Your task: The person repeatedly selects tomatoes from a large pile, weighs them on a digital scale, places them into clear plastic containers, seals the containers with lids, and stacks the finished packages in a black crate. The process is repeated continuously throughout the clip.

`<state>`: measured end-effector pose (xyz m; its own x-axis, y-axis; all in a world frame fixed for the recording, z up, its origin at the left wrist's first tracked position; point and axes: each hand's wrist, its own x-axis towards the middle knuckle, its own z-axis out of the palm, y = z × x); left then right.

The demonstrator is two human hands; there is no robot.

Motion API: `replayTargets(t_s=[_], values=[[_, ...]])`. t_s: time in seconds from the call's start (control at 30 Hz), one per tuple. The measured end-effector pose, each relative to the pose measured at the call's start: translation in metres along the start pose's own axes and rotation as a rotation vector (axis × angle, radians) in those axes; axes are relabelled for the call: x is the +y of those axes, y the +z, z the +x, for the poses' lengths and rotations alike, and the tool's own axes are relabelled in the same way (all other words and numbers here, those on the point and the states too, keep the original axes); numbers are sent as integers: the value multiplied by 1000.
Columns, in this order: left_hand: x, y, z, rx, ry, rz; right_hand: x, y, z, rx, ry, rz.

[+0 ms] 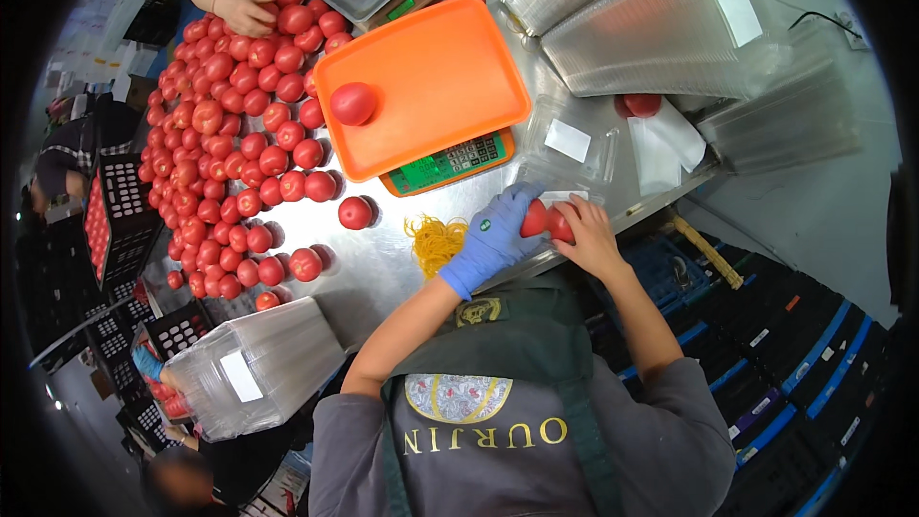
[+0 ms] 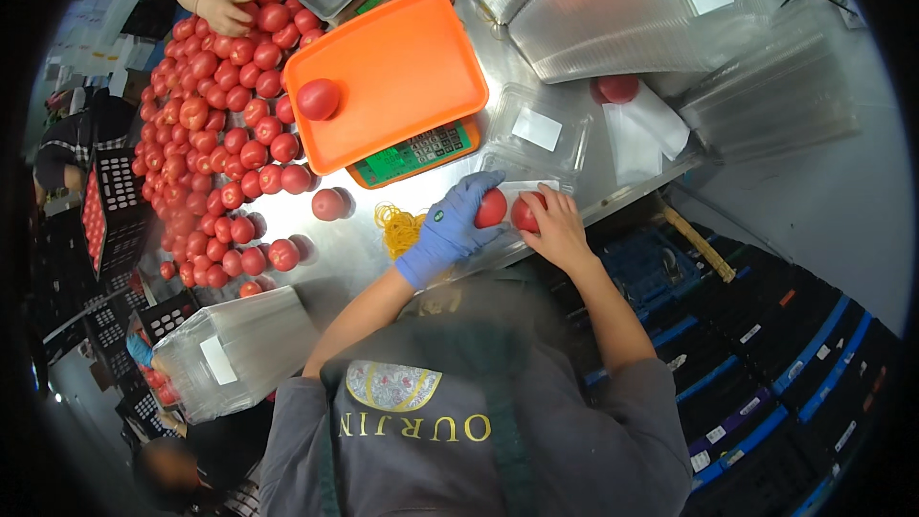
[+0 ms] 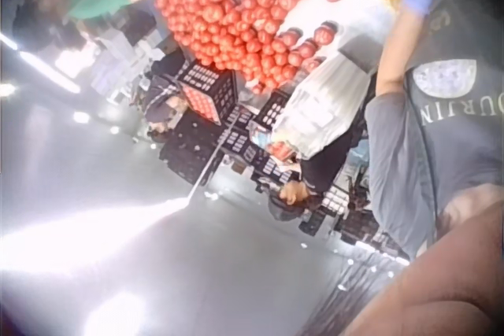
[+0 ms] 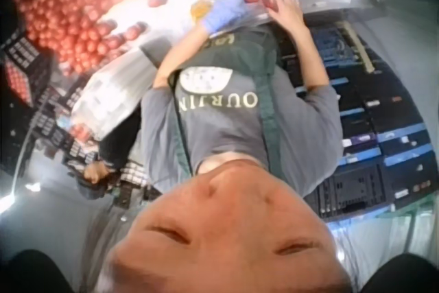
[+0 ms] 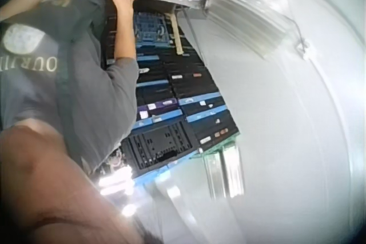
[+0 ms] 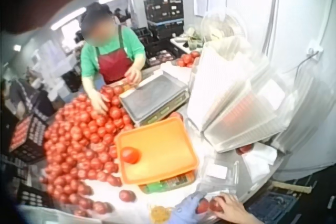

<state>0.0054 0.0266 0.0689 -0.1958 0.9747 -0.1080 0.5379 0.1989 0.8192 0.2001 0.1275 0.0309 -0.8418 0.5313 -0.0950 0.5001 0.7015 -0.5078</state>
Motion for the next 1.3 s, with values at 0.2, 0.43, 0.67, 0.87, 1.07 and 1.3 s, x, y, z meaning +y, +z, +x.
replayTargets(t_s=[0.2, 0.43, 0.67, 0.87, 1.07, 1.3], values=[[-4, 4, -6, 13, -26, -51, -8, -11, 18, 44, 17, 14], [-1, 6, -8, -38, 26, 89, -36, -24, 0, 90, 168, -110], [-19, 41, 1, -23, 164, 67, -12, 7, -8, 71, 144, -151], [-50, 60, -5, 74, 234, 280, -54, -47, 67, 271, 14, 34], [-95, 110, -2, 103, 156, 39, -202, -4, 246, 280, -448, 141], [-48, 45, -26, 66, 179, 347, -184, 32, 272, -61, -172, 1079]])
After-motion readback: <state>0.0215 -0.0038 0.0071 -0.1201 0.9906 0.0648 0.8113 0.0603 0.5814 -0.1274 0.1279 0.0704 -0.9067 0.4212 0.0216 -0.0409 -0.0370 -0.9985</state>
